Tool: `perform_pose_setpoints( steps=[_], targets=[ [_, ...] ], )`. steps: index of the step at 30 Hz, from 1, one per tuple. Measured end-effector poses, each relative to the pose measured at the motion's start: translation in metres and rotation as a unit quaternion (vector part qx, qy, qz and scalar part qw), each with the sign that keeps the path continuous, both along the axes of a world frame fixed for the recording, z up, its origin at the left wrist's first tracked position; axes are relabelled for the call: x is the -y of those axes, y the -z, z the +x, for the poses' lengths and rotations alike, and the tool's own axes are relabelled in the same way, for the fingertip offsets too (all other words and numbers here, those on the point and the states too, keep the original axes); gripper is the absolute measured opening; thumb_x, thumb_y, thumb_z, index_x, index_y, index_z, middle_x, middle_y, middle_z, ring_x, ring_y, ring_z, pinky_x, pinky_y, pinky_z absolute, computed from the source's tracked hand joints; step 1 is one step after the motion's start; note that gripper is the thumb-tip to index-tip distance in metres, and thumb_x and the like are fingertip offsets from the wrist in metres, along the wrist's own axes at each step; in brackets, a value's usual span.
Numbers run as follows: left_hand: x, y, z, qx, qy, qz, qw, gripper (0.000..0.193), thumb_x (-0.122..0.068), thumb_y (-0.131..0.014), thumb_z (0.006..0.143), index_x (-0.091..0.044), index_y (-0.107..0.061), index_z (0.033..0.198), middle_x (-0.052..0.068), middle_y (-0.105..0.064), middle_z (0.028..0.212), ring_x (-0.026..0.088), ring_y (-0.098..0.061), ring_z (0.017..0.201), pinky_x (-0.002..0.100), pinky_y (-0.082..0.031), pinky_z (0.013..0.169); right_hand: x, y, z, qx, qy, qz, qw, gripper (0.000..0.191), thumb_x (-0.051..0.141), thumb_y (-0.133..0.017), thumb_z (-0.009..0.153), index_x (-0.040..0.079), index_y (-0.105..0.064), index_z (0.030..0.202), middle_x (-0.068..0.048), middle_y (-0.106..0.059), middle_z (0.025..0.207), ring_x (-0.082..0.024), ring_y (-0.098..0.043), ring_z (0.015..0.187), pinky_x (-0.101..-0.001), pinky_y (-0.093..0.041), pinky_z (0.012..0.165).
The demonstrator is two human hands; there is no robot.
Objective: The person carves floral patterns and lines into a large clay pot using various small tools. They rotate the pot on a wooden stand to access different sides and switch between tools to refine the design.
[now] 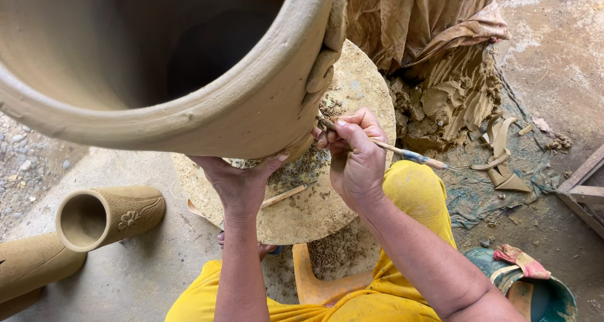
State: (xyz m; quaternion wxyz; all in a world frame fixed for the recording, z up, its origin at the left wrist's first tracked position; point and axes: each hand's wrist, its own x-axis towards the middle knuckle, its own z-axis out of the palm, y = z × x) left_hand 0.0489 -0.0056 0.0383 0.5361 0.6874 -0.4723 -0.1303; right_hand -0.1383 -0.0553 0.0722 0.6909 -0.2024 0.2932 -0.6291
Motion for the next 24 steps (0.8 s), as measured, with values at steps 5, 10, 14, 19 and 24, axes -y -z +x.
perform_pose_setpoints(
  steps=[5, 10, 14, 19, 24],
  targets=[
    [0.000, 0.000, 0.010, 0.001, 0.035, -0.022, 0.999, 0.147, -0.068, -0.090, 0.061, -0.010, -0.004, 0.166, 0.015, -0.027, 0.165, 0.031, -0.030, 0.158, 0.054, -0.024, 0.131, 0.003, 0.004, -0.009, -0.022, 0.013, -0.030, 0.999, 0.011, -0.003, -0.051, 0.094, 0.005, -0.051, 0.088, -0.010, -0.065, 0.073, -0.017, -0.068, 0.065, -0.0417, -0.069, 0.086],
    [0.003, 0.002, 0.027, -0.020, 0.108, 0.005, 0.994, 0.125, -0.068, -0.089, 0.059, -0.008, -0.029, 0.151, 0.012, -0.048, 0.146, 0.027, -0.050, 0.141, 0.048, -0.043, 0.129, 0.007, 0.021, -0.005, -0.056, 0.006, -0.006, 0.998, 0.010, -0.003, -0.053, 0.098, 0.004, -0.052, 0.091, -0.008, -0.064, 0.077, -0.012, -0.062, 0.066, -0.0337, -0.060, 0.075],
    [0.005, 0.004, 0.025, 0.001, 0.092, 0.005, 0.996, 0.122, -0.064, -0.093, 0.059, -0.006, -0.031, 0.147, 0.011, -0.049, 0.141, 0.026, -0.052, 0.136, 0.046, -0.044, 0.126, 0.007, 0.029, -0.003, -0.055, 0.000, -0.027, 0.998, 0.009, -0.003, -0.052, 0.098, 0.003, -0.054, 0.092, -0.003, -0.058, 0.073, -0.008, -0.054, 0.063, -0.0335, -0.064, 0.077],
    [0.006, -0.001, 0.017, 0.000, 0.061, 0.030, 0.998, 0.127, -0.059, -0.097, 0.058, -0.006, -0.027, 0.150, 0.012, -0.043, 0.146, 0.027, -0.048, 0.140, 0.048, -0.039, 0.124, 0.008, 0.027, 0.000, -0.079, 0.007, -0.025, 0.996, 0.009, -0.003, -0.052, 0.097, 0.003, -0.054, 0.091, -0.004, -0.059, 0.077, -0.008, -0.056, 0.066, -0.0295, -0.058, 0.068],
    [0.005, -0.007, 0.007, 0.004, 0.031, 0.019, 0.999, 0.136, -0.055, -0.100, 0.056, -0.008, -0.020, 0.156, 0.014, -0.039, 0.151, 0.029, -0.042, 0.146, 0.051, -0.034, 0.129, 0.009, 0.017, 0.005, -0.069, 0.008, -0.021, 0.997, 0.009, -0.004, -0.052, 0.097, 0.002, -0.055, 0.091, -0.005, -0.060, 0.079, -0.009, -0.057, 0.069, -0.0285, -0.056, 0.067]
  ],
)
